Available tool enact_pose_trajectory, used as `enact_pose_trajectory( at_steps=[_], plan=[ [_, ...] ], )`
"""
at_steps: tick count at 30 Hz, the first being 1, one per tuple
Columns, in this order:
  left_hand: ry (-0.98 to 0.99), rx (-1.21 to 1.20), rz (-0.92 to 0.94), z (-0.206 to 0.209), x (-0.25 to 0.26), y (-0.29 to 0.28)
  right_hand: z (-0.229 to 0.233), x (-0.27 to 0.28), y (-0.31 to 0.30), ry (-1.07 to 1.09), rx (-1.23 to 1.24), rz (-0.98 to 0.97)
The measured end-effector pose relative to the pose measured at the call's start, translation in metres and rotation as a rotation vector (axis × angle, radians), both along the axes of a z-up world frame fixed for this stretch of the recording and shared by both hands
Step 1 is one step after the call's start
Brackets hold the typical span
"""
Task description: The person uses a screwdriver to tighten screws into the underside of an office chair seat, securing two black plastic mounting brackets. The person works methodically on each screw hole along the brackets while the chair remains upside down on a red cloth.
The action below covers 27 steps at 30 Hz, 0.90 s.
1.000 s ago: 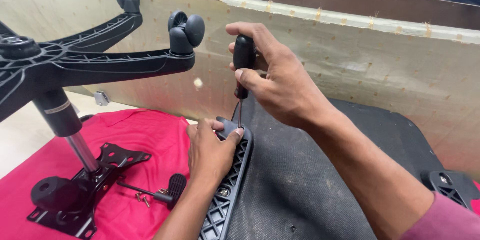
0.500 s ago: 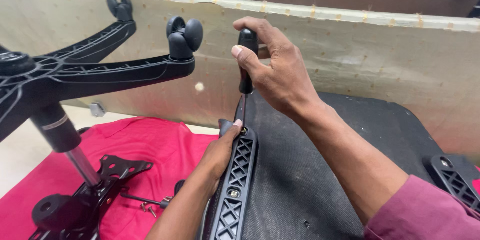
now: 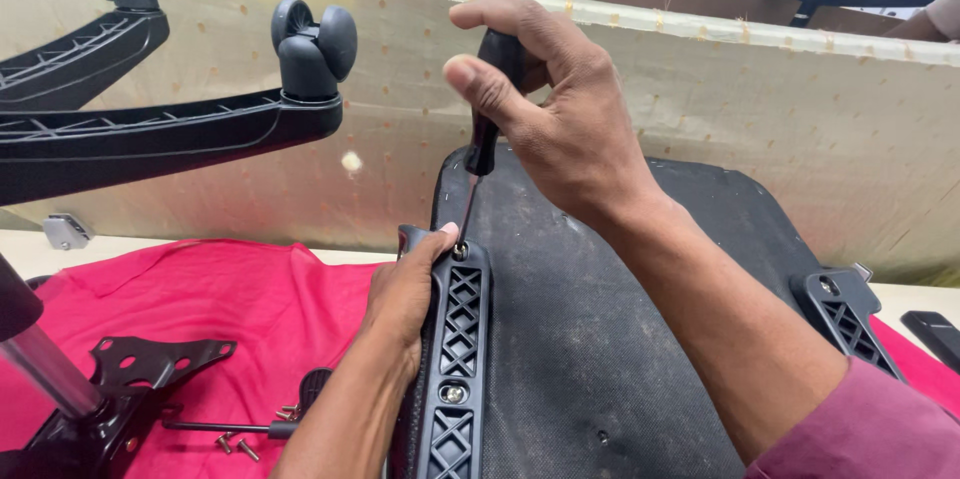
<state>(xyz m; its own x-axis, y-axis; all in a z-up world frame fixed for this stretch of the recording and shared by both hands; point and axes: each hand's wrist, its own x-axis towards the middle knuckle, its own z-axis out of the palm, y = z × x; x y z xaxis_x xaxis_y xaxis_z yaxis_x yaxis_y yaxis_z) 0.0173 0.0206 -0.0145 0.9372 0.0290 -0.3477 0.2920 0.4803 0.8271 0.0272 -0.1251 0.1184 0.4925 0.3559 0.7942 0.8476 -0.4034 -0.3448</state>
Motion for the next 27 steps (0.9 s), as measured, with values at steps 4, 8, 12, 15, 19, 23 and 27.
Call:
enact_pose_trajectory(
  at_steps=[4,8,12,15,19,23,27],
  plan=[
    [0.016,0.049,0.026,-0.003,0.002,0.001,0.008,-0.001,0.003,0.256,0.078,0.185],
    [0.034,0.084,0.036,-0.008,0.009,0.000,0.001,0.000,0.006,0.020,-0.048,0.170],
    [-0.043,0.187,0.079,-0.017,0.013,0.000,-0.015,0.006,0.010,-0.068,-0.015,-0.049],
    [-0.062,0.225,0.075,-0.018,0.011,0.001,-0.013,0.010,0.013,-0.091,0.011,-0.069],
    [-0.038,0.219,0.073,-0.015,0.014,0.000,-0.009,0.012,0.008,0.133,0.131,0.310],
    [0.038,0.193,0.097,-0.012,0.017,-0.002,-0.013,0.008,0.010,0.026,0.063,0.180],
    [0.029,0.292,0.120,-0.013,0.017,-0.003,-0.015,0.012,0.017,-0.110,0.025,-0.021]
  ],
)
